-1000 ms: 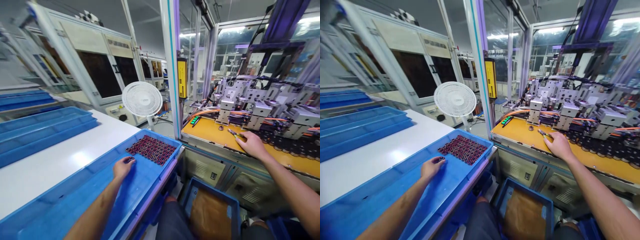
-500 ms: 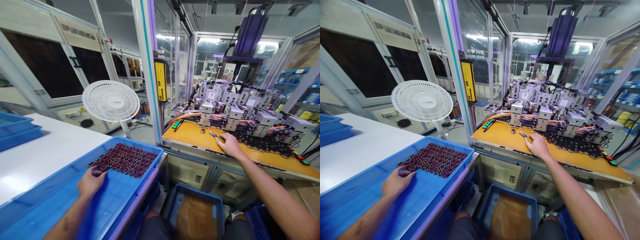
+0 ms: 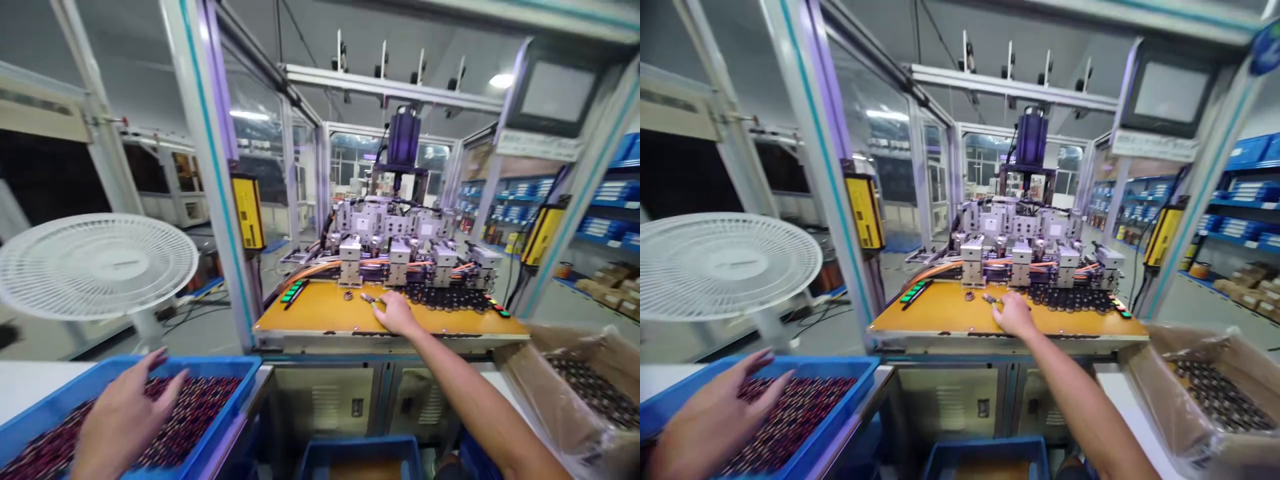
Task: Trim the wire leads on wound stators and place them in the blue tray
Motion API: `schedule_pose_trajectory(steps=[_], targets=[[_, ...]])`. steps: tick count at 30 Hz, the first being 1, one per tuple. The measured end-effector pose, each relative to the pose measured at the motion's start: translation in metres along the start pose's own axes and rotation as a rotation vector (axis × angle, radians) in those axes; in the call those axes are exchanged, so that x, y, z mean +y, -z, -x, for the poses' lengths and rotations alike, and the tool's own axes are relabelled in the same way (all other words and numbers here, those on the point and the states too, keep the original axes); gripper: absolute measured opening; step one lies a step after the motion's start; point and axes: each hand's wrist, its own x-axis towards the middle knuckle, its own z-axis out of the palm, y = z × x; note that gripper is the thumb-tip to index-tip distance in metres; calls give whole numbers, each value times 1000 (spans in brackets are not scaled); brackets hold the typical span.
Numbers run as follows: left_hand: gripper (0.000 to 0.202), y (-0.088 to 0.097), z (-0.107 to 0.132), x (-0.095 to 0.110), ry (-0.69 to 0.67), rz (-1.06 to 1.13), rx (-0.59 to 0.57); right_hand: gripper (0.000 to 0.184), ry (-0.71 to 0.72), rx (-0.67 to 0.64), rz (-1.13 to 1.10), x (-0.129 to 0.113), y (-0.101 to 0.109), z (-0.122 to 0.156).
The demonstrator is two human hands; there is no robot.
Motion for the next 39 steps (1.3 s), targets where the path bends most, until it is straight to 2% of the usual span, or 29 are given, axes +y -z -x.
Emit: schedule_pose_trajectory(steps=[2, 4, 8, 10, 12, 14, 16, 20, 22, 24, 27, 31, 33, 35, 37, 38, 39], targets=[[49, -26, -9, 51, -149, 0, -83, 30, 0, -1, -16, 0, 1, 0], [47, -59, -18, 97, -231, 33, -191, 30, 1, -7, -38, -1, 2, 2], [49, -129, -32, 166, -242, 81, -393, 31, -24, -29, -51, -5, 9, 10], [58, -157, -37, 192, -185, 104, -439, 31, -39, -48, -30, -6, 12, 12], [65, -177, -43, 212, -123, 135, -459, 31, -51, -68, 2, -5, 13, 8], [70, -189, -48, 226, -71, 162, -477, 33, -52, -76, 21, -2, 11, 3], [68, -192, -48, 236, -16, 171, -487, 32, -47, -67, 12, -2, 9, 2], [37, -189, -40, 245, 73, 211, -477, 28, -21, -7, -98, -1, 4, 7], [35, -187, -34, 242, 108, 271, -447, 29, 5, 21, -160, 3, -2, 5], [33, -177, -22, 236, 143, 380, -421, 29, 39, 38, -204, 6, -7, 4], [44, -143, 15, 225, 195, 619, -396, 29, 82, 50, -236, 5, -2, 4], [74, -82, 86, 210, 259, 882, -372, 28, 132, 70, -272, -2, 22, 12], [77, -52, 120, 206, 271, 929, -360, 27, 166, 104, -308, -10, 38, 24], [72, -25, 150, 205, 230, 898, -305, 30, 223, 137, -358, -24, 57, 48], [65, -5, 175, 207, 160, 832, -210, 37, 347, 142, -417, -42, 79, 83], [63, 3, 185, 208, 132, 808, -171, 38, 465, 142, -452, -52, 90, 102], [61, 8, 194, 209, 118, 795, -144, 34, 698, 168, -486, -61, 100, 120]])
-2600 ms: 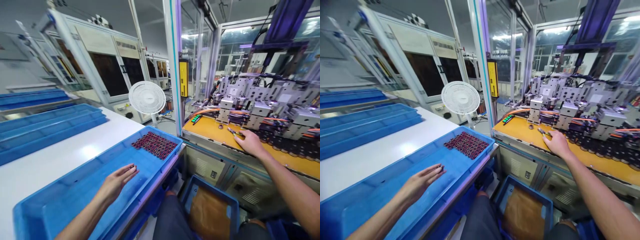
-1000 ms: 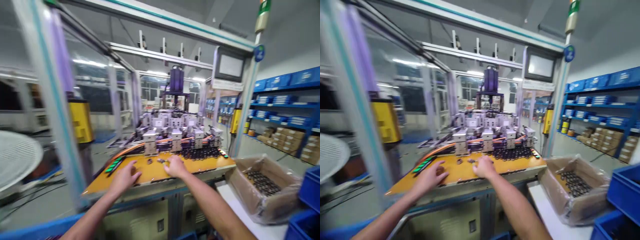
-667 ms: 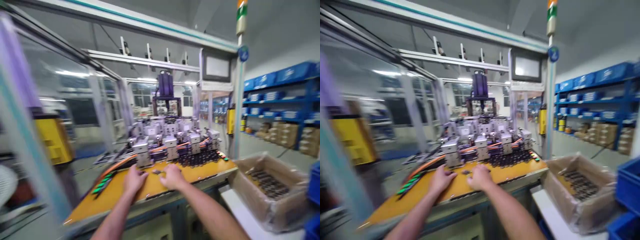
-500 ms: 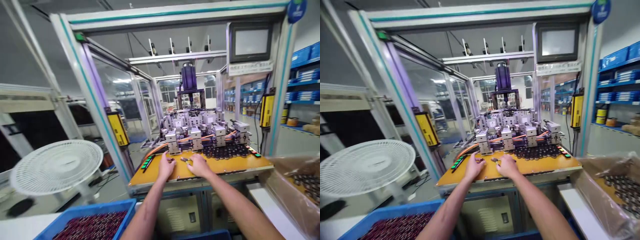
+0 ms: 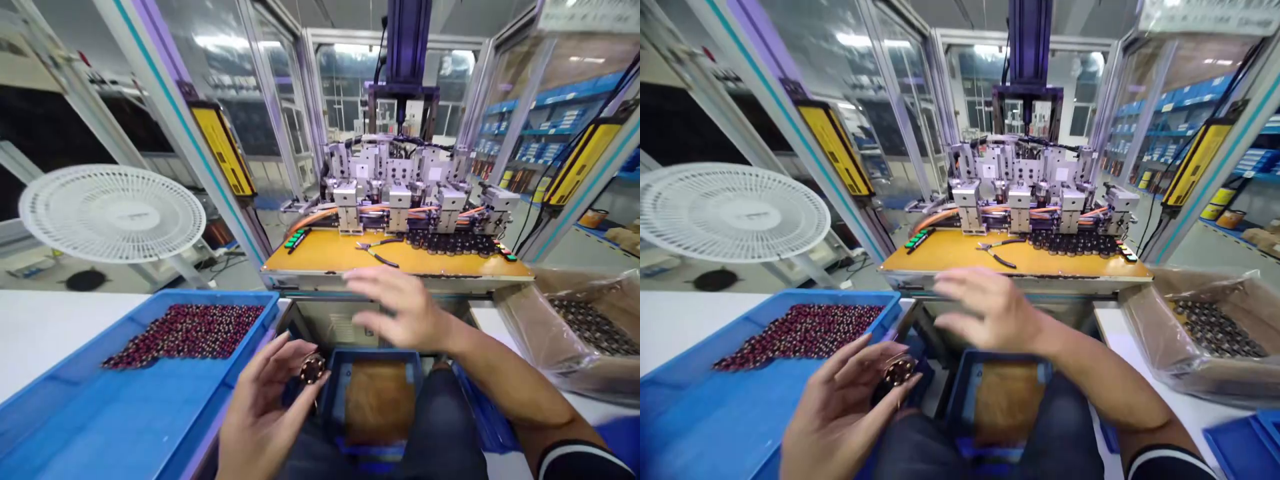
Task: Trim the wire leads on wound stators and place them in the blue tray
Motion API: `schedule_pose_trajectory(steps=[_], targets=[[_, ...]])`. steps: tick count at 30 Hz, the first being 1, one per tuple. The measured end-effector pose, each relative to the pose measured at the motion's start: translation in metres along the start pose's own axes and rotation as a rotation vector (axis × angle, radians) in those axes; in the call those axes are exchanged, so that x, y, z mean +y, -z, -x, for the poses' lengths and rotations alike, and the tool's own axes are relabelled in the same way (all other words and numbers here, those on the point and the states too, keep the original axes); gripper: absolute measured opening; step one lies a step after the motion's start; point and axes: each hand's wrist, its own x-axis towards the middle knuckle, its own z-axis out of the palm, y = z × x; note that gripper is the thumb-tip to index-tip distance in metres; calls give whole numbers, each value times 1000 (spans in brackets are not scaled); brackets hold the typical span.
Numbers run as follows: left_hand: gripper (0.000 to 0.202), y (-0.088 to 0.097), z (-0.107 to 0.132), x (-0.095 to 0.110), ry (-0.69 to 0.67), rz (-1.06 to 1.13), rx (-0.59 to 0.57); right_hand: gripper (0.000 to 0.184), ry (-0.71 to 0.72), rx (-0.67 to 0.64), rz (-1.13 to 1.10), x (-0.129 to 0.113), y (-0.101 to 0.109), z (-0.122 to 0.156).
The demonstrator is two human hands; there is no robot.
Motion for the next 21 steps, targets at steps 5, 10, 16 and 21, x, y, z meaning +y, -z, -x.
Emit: schedule_pose_trajectory(steps=[5, 10, 16, 21], targets=[[61, 5, 23, -1, -80, -33, -32, 31, 292, -244, 153, -60, 10, 25], [68, 4, 24, 0, -91, -56, -24, 22, 179, -404, 44, -60, 3, 56], [66, -2, 25, 7, -8, 31, -84, 22, -123, -332, -595, -58, -10, 82], [61, -12, 40, 7, -16, 110, -63, 56, -871, -162, -1149, -58, -26, 64]])
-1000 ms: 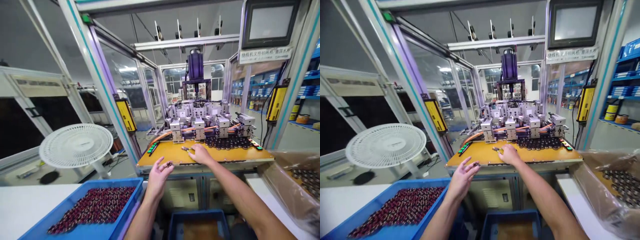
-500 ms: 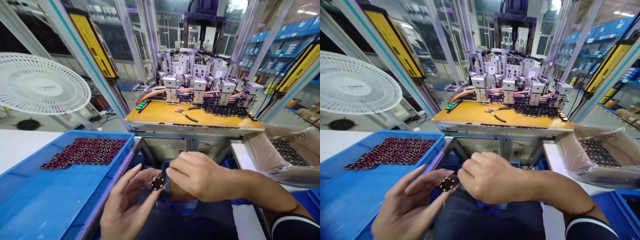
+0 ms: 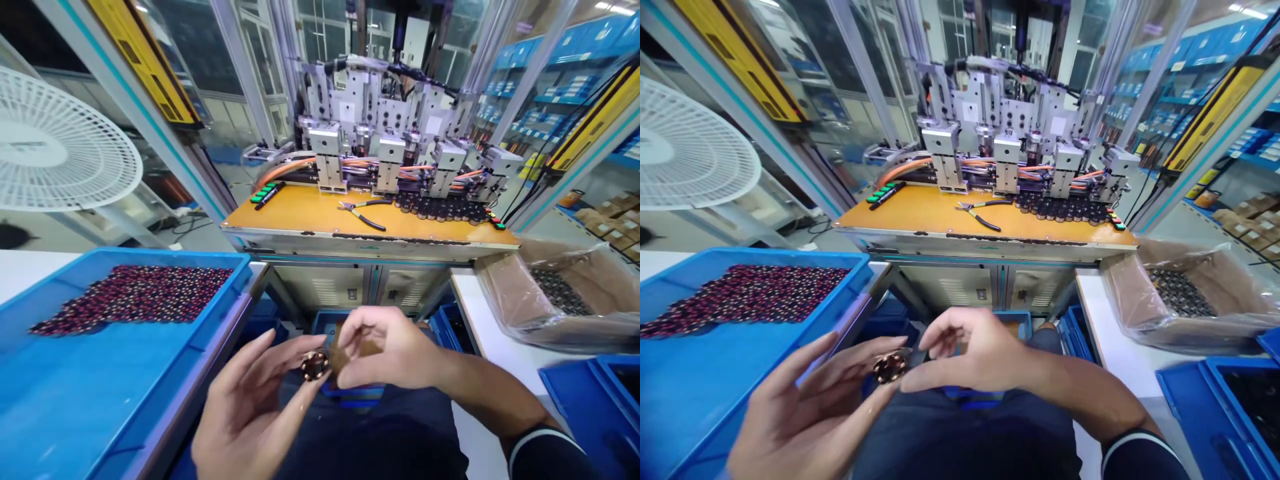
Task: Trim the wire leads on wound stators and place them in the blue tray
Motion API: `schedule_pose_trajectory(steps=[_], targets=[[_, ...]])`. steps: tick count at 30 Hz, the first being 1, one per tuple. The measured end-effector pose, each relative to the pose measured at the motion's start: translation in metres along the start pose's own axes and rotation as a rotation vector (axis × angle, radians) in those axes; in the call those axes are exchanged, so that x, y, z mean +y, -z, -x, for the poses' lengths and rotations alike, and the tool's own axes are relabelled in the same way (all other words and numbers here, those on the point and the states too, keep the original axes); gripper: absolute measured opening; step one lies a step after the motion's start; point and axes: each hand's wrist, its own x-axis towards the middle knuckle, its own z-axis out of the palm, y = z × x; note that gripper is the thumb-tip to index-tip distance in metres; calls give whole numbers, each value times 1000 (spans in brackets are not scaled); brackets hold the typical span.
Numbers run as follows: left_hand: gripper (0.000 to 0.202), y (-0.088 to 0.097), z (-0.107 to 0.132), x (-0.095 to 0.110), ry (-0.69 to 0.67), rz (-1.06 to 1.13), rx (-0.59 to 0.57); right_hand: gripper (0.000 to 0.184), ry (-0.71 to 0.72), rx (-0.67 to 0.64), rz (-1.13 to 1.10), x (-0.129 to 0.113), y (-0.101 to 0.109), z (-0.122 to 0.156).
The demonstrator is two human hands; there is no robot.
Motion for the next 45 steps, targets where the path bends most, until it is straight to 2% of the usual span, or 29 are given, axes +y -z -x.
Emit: schedule_pose_trajectory(steps=[2, 3, 8, 13, 15, 19, 22, 25, 29, 31, 34, 39, 42, 45], targets=[[62, -3, 4, -1, 3, 11, 15, 60, -145, 4, -204, 7, -11, -7], [64, -3, 5, -2, 3, 9, 27, 60, -166, 8, -275, 12, -17, -8], [70, 0, 1, -2, 80, 57, 35, 47, -68, 155, -425, 40, -28, 2], [63, 0, 4, 0, 96, 62, -30, 43, 24, 131, -285, 28, -20, 6], [61, -2, 7, 2, 117, 54, -48, 44, 14, 108, -257, 22, -21, 5], [55, -1, 8, 6, 316, 110, -31, 47, -42, 172, -361, 33, -28, 12], [36, 2, 3, 7, 483, 167, -55, 45, -21, 144, -332, 39, -26, 20], [27, 4, -1, 7, 556, 207, -84, 42, 12, 79, -231, 29, -15, 23], [34, -1, 1, 7, 588, 217, -130, 44, 76, 99, -44, 8, -3, 16], [34, -2, 3, 6, 583, 158, -143, 43, 40, 45, 27, 3, -2, 12], [28, 1, 5, 4, 568, 74, -161, 42, -57, -80, 0, 3, 0, 8], [22, 15, 2, -1, 579, 123, -308, 46, -264, -214, -44, -2, 16, 4], [21, 20, 0, -3, 574, 139, -327, 48, -342, -207, -4, -7, 24, 4], [22, 21, -2, -5, 554, 101, -333, 49, -341, -168, -41, -5, 19, 7]])
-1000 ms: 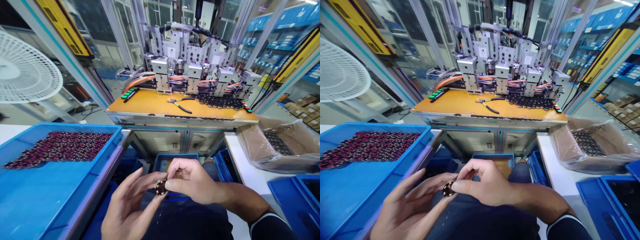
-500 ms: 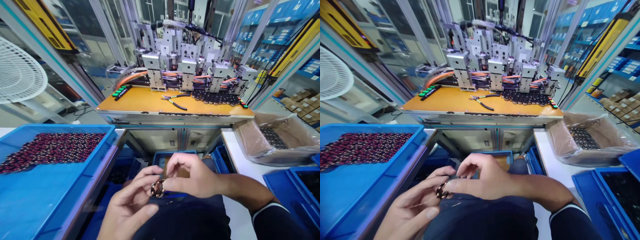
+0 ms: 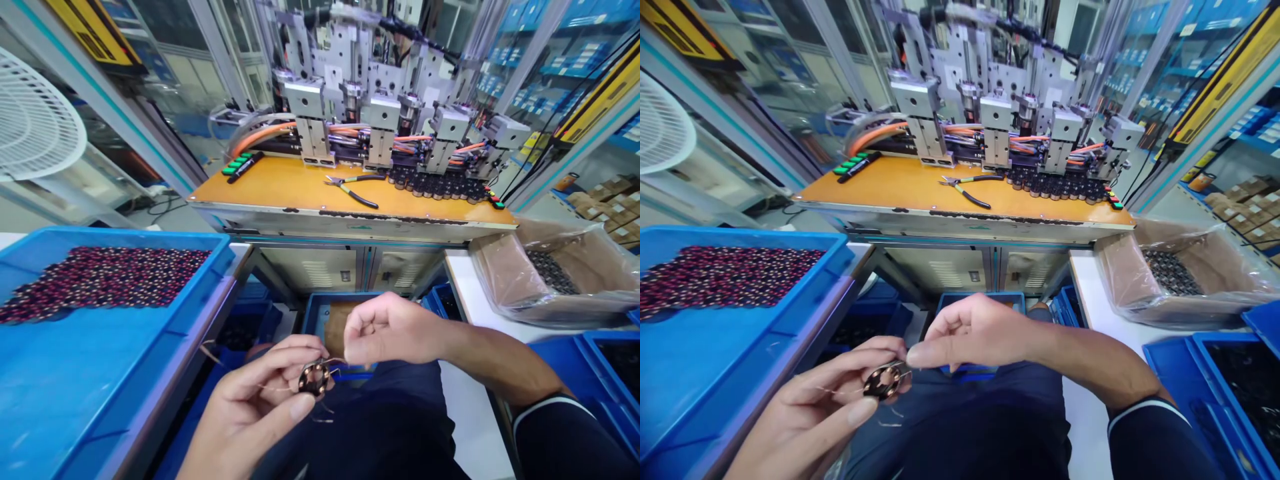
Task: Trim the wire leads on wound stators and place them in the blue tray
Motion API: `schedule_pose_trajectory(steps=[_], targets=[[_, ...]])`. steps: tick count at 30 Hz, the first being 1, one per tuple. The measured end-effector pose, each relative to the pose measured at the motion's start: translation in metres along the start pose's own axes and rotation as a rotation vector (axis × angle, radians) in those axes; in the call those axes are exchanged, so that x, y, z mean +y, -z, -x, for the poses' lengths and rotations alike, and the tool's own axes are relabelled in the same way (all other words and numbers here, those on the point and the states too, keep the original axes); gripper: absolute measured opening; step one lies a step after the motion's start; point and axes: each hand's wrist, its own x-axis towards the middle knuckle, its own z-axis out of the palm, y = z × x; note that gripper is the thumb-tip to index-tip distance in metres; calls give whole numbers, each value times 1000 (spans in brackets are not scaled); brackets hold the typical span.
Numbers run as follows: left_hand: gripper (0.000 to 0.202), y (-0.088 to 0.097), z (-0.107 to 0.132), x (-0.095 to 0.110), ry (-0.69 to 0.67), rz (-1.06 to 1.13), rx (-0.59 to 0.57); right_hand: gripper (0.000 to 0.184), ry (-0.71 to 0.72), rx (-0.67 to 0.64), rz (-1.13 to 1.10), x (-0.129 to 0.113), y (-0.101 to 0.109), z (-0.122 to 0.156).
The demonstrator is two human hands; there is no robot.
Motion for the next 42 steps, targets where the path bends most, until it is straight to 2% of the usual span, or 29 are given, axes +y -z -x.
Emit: schedule_pose_trajectory(steps=[3, 6, 10, 12, 14, 16, 18, 20, 23, 26, 31, 34, 37, 42], targets=[[21, -2, -1, 0, 10, -25, 2, 45, 35, -16, -50, 10, -10, 0], [22, -7, 1, 4, 34, 35, 41, 37, 66, -33, -10, 14, -7, 2], [28, -11, 3, 12, 115, 106, 3, 24, 109, -242, 274, -3, 16, 7], [32, -13, 4, 16, 155, 112, 13, 23, 208, -224, 386, -15, 21, 4], [34, -15, 5, 18, 175, 115, 6, 26, 336, -169, 424, -23, 18, -4], [34, -17, 6, 18, 205, 130, -38, 24, 431, -232, 402, -24, 10, -16], [35, -16, 6, 17, 239, 129, -80, 16, 461, -309, 349, -21, 1, -26], [34, -15, 7, 17, 214, 97, -66, 17, 448, -274, 304, -16, -5, -30], [33, -14, 7, 16, 114, 78, 29, 25, 377, -92, 267, -11, -9, -23], [34, -15, 7, 16, 76, 123, 88, 31, 263, 8, 186, -9, -10, -9], [25, -18, 4, 14, 35, 134, 34, 37, 107, 32, 135, -15, -11, 4], [25, -19, 3, 14, 11, 92, 15, 22, 55, -8, 228, -24, -12, 6], [25, -20, 3, 14, 29, 124, 5, 8, 95, -13, 399, -30, -12, 7], [27, -18, 4, 10, 82, 261, -44, 10, 239, -21, 485, -24, -14, 10]])
